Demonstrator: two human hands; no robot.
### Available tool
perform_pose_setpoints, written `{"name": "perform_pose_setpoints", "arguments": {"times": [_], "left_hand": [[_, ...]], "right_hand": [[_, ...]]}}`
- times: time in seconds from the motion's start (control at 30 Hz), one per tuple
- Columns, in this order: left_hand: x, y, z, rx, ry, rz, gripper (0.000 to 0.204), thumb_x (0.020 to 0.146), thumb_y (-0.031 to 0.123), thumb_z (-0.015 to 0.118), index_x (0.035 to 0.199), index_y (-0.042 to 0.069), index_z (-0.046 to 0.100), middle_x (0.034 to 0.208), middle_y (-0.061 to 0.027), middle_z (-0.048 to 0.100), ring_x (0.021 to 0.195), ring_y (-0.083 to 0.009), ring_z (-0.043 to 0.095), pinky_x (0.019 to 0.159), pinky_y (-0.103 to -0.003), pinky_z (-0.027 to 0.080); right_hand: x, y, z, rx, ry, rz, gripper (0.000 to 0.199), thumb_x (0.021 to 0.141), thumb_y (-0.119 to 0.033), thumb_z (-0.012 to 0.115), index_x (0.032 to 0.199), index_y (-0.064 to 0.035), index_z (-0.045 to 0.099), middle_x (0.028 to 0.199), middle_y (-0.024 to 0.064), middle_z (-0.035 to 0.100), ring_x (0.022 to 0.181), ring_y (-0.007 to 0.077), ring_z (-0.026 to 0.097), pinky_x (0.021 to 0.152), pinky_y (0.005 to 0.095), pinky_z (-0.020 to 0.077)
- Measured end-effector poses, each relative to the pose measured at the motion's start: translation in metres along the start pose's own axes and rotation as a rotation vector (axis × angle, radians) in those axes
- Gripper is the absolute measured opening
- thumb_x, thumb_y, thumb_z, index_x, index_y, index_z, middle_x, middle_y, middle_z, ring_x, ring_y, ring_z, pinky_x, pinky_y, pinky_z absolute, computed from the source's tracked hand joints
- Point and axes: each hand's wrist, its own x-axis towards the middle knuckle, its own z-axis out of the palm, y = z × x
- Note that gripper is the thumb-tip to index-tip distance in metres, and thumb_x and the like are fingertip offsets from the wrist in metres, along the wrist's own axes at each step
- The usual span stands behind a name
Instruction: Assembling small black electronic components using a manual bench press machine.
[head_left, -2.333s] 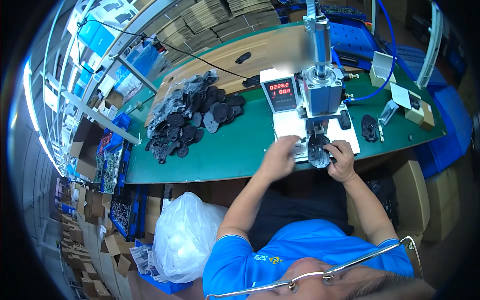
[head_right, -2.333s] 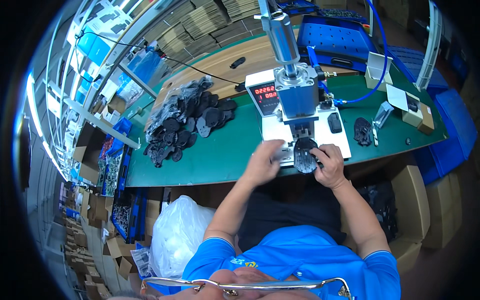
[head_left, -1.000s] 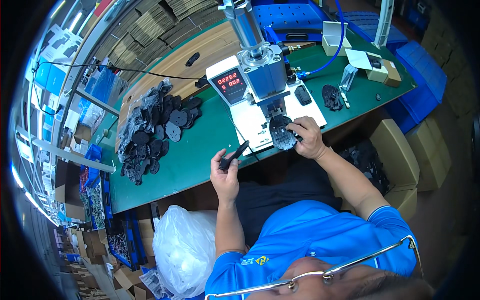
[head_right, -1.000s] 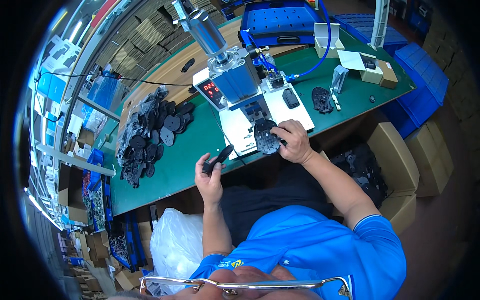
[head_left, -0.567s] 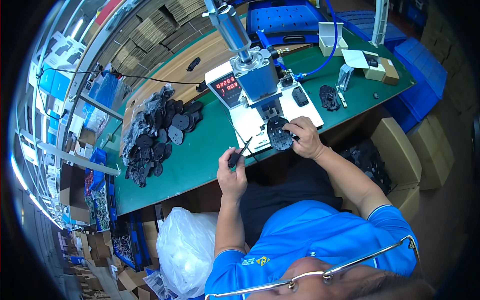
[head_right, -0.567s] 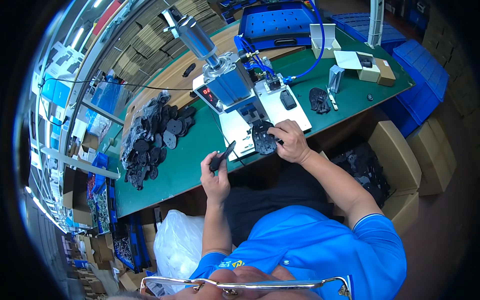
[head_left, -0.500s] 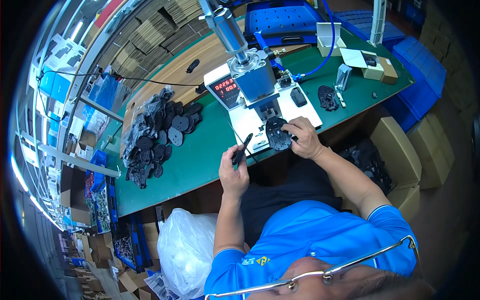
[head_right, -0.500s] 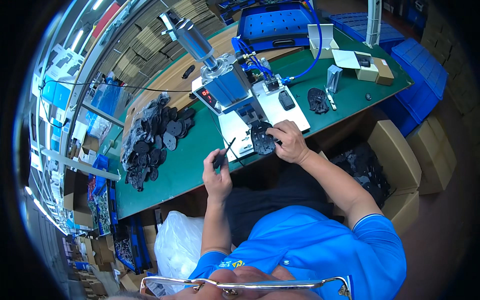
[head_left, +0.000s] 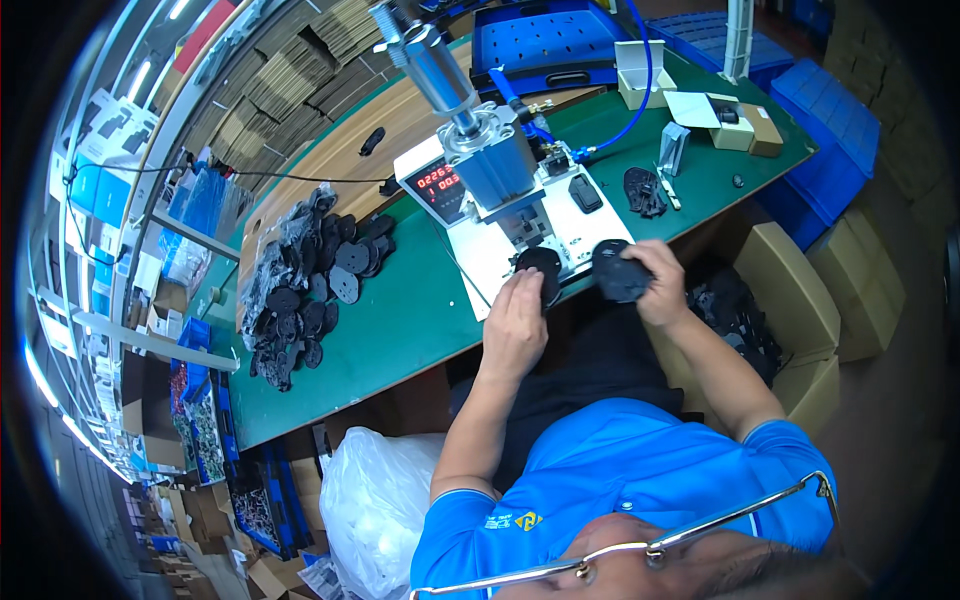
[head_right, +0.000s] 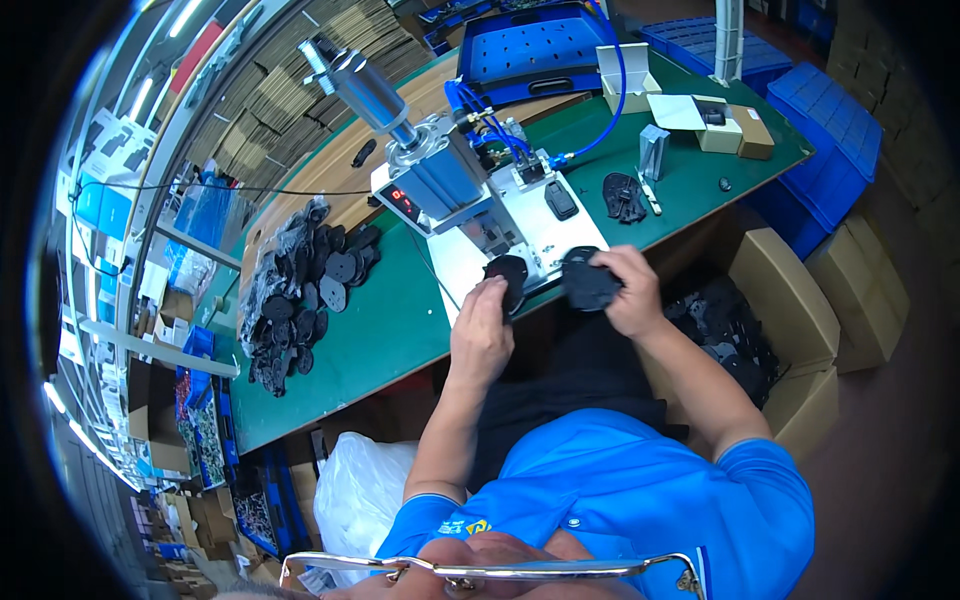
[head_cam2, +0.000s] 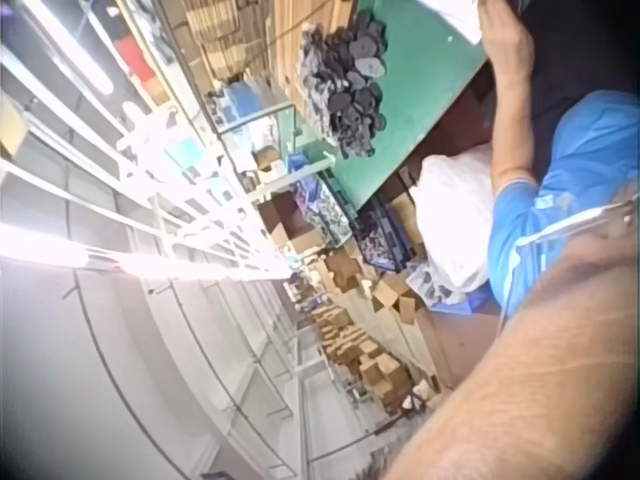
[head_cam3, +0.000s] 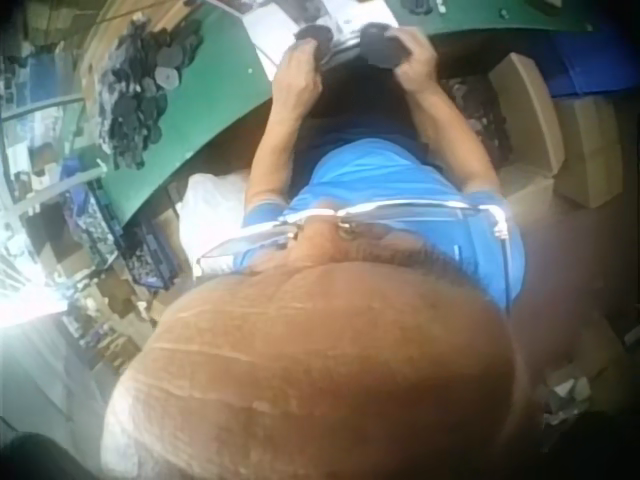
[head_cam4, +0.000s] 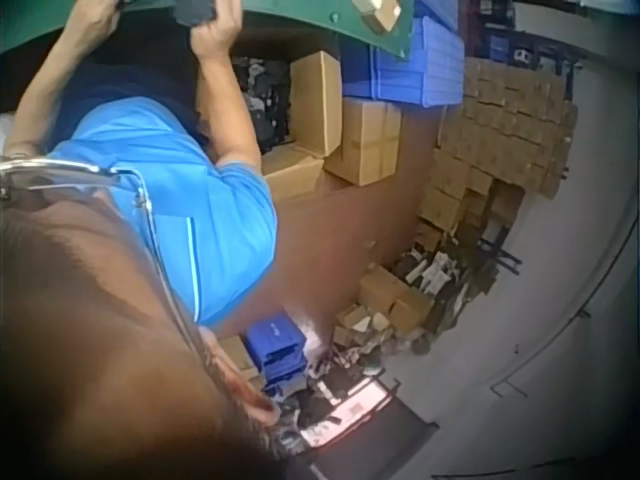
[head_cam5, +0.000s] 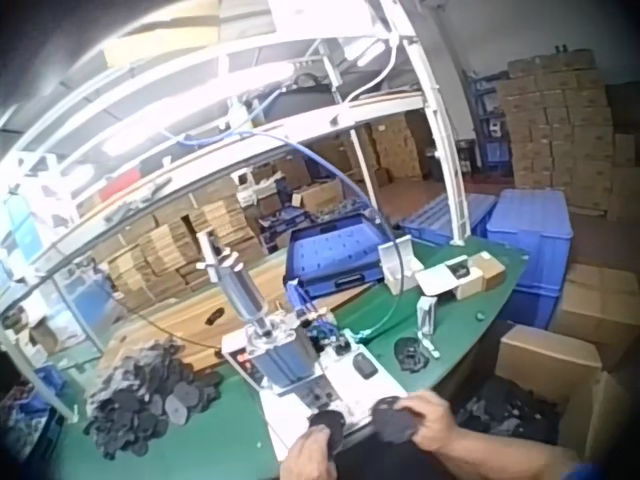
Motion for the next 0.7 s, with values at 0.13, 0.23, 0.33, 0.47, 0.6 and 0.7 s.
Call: {"name": "perform_pose_setpoints", "arguments": {"times": [0.13, 0.23, 0.33, 0.47, 0.6, 0.7], "left_hand": [[0.004, -0.006, 0.018, 0.114, -0.033, 0.056, 0.042, 0.1, 0.0, 0.067, 0.141, -0.007, 0.067, 0.143, -0.0249, 0.074, 0.133, -0.0423, 0.072, 0.113, -0.051, 0.06], [0.003, -0.004, 0.028, 0.163, -0.092, 0.041, 0.041, 0.1, 0.003, 0.067, 0.141, -0.006, 0.067, 0.144, -0.0244, 0.075, 0.134, -0.0419, 0.072, 0.111, -0.052, 0.059], [0.005, -0.001, 0.025, 0.156, -0.121, 0.025, 0.039, 0.101, 0.005, 0.067, 0.139, -0.004, 0.068, 0.144, -0.0236, 0.075, 0.134, -0.0415, 0.071, 0.109, -0.052, 0.059], [0.008, 0.001, 0.022, 0.145, -0.142, 0.018, 0.038, 0.1, 0.006, 0.067, 0.137, -0.003, 0.068, 0.145, -0.0229, 0.075, 0.135, -0.0411, 0.071, 0.108, -0.051, 0.058], [0.012, 0.007, 0.018, 0.151, -0.166, -0.032, 0.036, 0.101, 0.006, 0.067, 0.137, -0.002, 0.068, 0.144, -0.022, 0.075, 0.134, -0.0407, 0.071, 0.109, -0.052, 0.058], [0.015, 0.007, 0.016, 0.135, -0.164, -0.048, 0.035, 0.102, 0.005, 0.067, 0.137, 0.0, 0.069, 0.144, -0.0208, 0.076, 0.132, -0.041, 0.071, 0.11, -0.053, 0.058]], "right_hand": [[-0.048, 0.041, -0.051, -0.156, 0.085, 0.189, 0.028, 0.09, 0.0, 0.08, 0.117, -0.002, 0.079, 0.116, 0.0153, 0.075, 0.11, 0.034, 0.077, 0.099, 0.0392, 0.0602], [-0.087, 0.085, -0.087, -0.332, 0.15, 0.348, 0.025, 0.092, -0.002, 0.081, 0.118, -0.0028, 0.079, 0.116, 0.0141, 0.074, 0.11, 0.0324, 0.076, 0.101, 0.0384, 0.0585], [-0.125, 0.133, -0.119, -0.476, 0.183, 0.506, 0.027, 0.095, -0.006, 0.081, 0.122, -0.005, 0.081, 0.117, 0.015, 0.074, 0.108, 0.0355, 0.075, 0.099, 0.0422, 0.0587], [-0.136, 0.157, -0.133, -0.645, 0.009, 0.787, 0.065, 0.093, 0.0, 0.073, 0.156, -0.0133, 0.067, 0.126, 0.0203, 0.068, 0.116, 0.0401, 0.072, 0.104, 0.0482, 0.0581], [-0.099, 0.11, -0.098, -0.546, -0.077, 0.544, 0.076, 0.091, 0.003, 0.068, 0.165, -0.0131, 0.058, 0.129, 0.0215, 0.066, 0.12, 0.0427, 0.07, 0.107, 0.0493, 0.0576], [-0.044, 0.05, -0.057, -0.318, -0.075, 0.228, 0.063, 0.091, 0.004, 0.07, 0.152, -0.0078, 0.067, 0.124, 0.021, 0.068, 0.122, 0.0434, 0.07, 0.108, 0.0498, 0.0581]]}}
